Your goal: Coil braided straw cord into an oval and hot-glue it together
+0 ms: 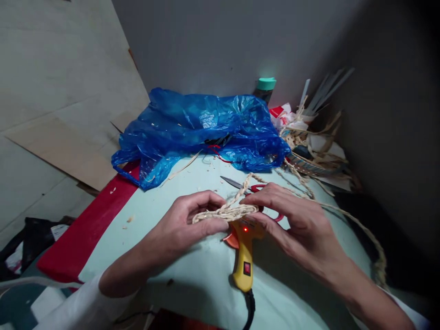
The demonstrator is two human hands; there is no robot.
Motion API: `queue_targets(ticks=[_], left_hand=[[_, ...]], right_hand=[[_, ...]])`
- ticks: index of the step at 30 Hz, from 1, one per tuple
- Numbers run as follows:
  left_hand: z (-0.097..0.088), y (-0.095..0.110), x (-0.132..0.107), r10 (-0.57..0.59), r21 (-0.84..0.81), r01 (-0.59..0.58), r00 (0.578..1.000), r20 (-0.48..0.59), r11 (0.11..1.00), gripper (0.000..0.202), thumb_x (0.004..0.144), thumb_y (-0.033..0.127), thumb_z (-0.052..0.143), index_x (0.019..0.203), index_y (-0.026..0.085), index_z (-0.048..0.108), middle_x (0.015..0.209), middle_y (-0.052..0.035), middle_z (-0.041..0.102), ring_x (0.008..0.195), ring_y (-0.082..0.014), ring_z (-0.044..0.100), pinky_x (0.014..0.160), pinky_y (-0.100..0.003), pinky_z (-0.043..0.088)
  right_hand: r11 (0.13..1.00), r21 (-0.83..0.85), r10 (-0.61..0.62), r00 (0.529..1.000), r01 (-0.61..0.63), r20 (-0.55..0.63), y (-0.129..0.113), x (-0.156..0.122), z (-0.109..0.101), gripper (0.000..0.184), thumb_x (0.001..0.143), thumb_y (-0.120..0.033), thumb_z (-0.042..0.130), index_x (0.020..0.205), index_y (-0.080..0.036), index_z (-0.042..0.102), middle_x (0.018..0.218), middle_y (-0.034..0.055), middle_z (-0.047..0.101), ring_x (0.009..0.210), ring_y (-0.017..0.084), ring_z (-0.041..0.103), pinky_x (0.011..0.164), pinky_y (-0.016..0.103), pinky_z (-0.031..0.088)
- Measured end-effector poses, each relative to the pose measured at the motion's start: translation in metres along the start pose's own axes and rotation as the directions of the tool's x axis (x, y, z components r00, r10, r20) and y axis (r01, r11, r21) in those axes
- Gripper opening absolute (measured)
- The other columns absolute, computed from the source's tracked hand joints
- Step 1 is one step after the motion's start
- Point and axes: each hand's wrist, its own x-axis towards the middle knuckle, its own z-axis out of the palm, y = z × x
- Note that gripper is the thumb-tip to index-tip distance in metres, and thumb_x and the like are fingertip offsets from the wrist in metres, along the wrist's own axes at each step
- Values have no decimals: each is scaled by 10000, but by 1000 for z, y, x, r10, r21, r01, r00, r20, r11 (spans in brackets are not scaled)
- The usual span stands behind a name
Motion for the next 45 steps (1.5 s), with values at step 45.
queue_targets(ticks=[45], left_hand=[[7,-5,1,-76,-18,74,995,-72,997,566,538,126,926,1040,249,697,943,9,730,883,-187,683,738,-244,542]], right_hand=[[993,119,20,1000,-18,-20,-2,-3,3,185,907,-124,734,1086,-163,709,903,34,769,764,152,678,700,274,555]])
